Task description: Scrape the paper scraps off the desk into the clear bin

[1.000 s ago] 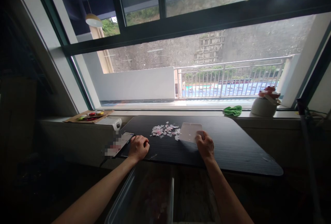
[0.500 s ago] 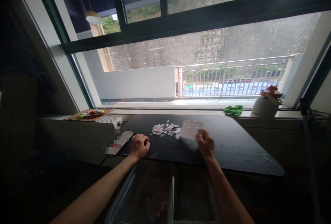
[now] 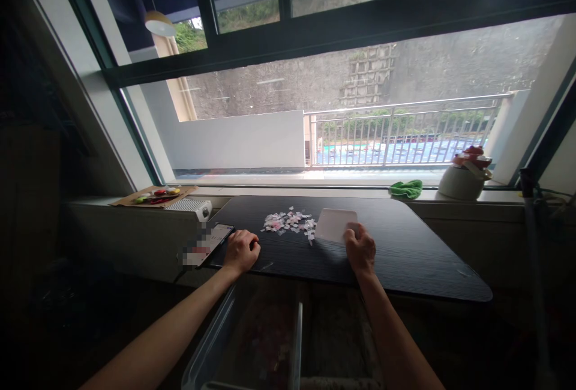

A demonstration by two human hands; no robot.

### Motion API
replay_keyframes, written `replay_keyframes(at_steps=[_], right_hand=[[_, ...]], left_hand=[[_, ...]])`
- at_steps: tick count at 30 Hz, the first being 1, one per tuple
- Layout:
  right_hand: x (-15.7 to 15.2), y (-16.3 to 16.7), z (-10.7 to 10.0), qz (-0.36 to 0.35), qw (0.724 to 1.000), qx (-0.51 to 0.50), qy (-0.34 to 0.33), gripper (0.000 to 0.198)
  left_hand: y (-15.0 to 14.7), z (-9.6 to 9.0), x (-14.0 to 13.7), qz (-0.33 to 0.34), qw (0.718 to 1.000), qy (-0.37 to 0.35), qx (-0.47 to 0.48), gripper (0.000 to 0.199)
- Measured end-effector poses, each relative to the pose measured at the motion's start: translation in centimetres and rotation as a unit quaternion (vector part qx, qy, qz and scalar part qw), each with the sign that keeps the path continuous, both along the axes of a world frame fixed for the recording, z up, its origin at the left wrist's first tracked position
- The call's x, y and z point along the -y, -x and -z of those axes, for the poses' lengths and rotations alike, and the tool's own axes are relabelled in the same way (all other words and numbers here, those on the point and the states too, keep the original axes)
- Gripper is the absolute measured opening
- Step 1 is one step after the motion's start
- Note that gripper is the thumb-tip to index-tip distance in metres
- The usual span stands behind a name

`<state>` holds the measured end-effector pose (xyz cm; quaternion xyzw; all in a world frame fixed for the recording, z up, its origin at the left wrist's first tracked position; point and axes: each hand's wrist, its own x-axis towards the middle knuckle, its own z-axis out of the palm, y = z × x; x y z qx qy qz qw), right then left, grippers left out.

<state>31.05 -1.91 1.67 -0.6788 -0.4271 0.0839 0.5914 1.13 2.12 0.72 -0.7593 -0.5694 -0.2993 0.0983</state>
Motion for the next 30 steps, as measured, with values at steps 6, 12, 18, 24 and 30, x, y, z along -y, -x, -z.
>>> replay_keyframes(at_steps=[6,12,18,24,30], right_hand=[[-0.29,-0.34,0.19,0.02,1.0,0.006,0.015,0.029],[-0.52,-0.22,0.6,-0.094,0.992,-0.085,0.006,0.03],[-0.53,-0.4,0.64,-0.066,0.995,-0.077,0.012,0.032],[-0.31,-0.18,0.27,-0.058,0.997,-0.048,0.011,0.03],[0.08,-0.26,-0.18,0.002,0.999,-0.049,0.008,0.03]], left_hand=[[0.01,0.01,0.0,0.004,1.0,-0.001,0.007,0.013],[-0.01,0.05,-0.02,0.0,1.0,0.0,0.0,0.013],[-0.02,0.03,0.02,0.001,1.0,0.0,0.0,0.013],[-0.01,0.05,-0.04,-0.001,1.0,0.002,0.001,0.013],[-0.01,-0.02,-0.01,0.0,1.0,0.006,0.0,0.013]])
